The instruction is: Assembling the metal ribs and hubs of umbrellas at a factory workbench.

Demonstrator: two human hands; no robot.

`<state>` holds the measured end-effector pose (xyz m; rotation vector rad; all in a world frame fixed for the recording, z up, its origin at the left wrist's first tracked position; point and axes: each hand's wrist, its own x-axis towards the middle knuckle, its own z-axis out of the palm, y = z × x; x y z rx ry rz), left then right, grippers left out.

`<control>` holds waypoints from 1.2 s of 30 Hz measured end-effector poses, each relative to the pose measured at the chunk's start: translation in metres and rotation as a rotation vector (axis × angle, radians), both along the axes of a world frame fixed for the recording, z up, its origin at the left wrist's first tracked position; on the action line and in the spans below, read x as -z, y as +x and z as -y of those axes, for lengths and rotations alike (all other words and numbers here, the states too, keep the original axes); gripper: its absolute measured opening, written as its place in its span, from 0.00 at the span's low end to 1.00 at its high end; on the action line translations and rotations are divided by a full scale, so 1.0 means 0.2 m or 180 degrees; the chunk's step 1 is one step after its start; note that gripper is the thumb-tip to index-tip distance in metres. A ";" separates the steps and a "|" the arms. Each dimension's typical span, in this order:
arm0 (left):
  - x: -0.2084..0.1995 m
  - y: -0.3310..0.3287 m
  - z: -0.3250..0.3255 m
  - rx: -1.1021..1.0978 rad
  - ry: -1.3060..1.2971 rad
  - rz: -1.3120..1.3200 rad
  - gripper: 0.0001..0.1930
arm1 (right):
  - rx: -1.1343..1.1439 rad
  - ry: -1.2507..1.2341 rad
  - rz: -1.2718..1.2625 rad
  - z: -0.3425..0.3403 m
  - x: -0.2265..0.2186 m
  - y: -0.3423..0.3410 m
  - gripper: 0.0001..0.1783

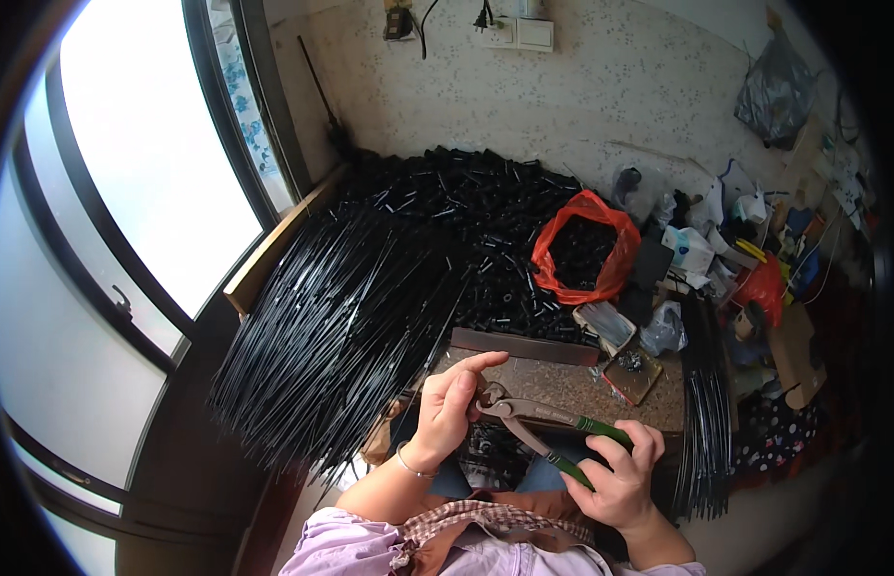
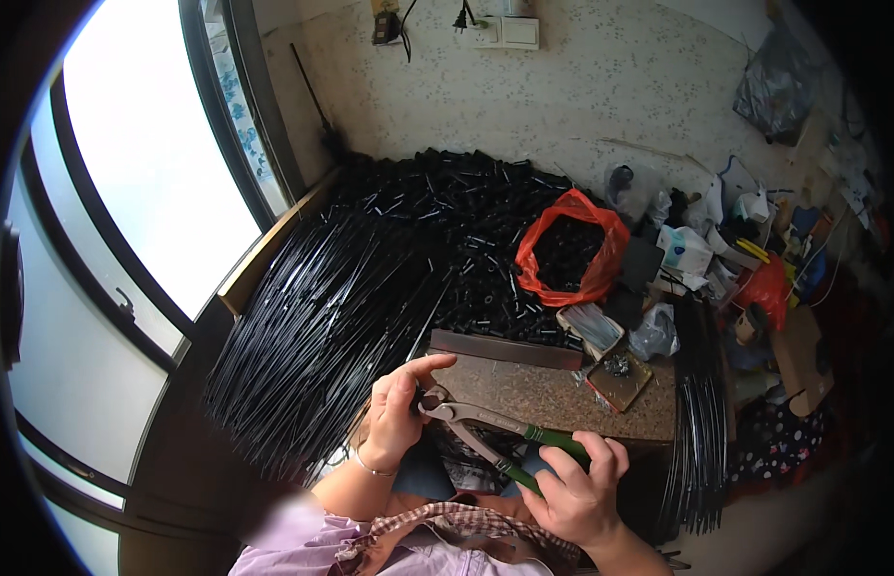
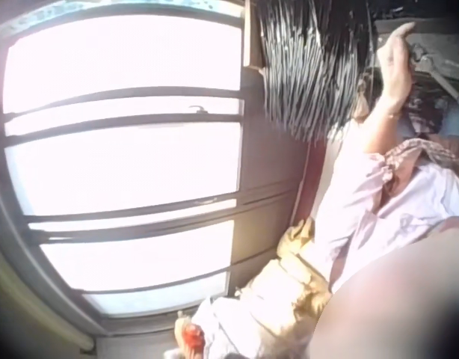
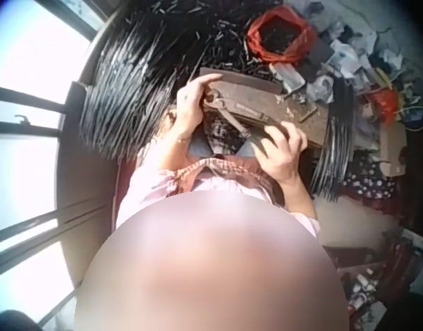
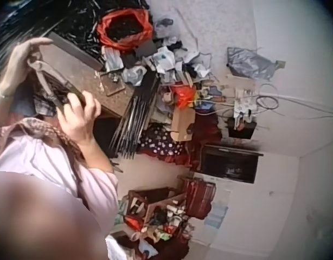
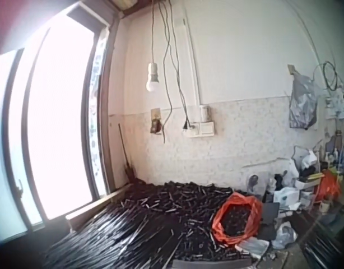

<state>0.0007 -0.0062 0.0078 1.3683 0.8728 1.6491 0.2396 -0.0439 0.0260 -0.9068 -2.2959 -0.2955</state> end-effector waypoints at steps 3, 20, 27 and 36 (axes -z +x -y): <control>-0.03 0.01 0.02 -0.0063 -0.0142 0.0164 0.28 | -0.0066 0.0071 -0.0072 0.00 -0.02 0.02 0.11; -0.04 0.00 0.01 0.0102 0.0017 0.0065 0.33 | -0.0499 -0.1999 -0.1215 -0.07 0.15 -0.13 0.33; -0.08 -0.04 0.00 0.0792 0.0065 0.0205 0.31 | -0.2342 -0.7352 -0.2561 -0.05 0.16 -0.02 0.22; -0.07 -0.02 -0.02 0.0156 0.0328 -0.0560 0.30 | -0.0850 -0.2882 -0.1141 -0.09 0.08 -0.09 0.28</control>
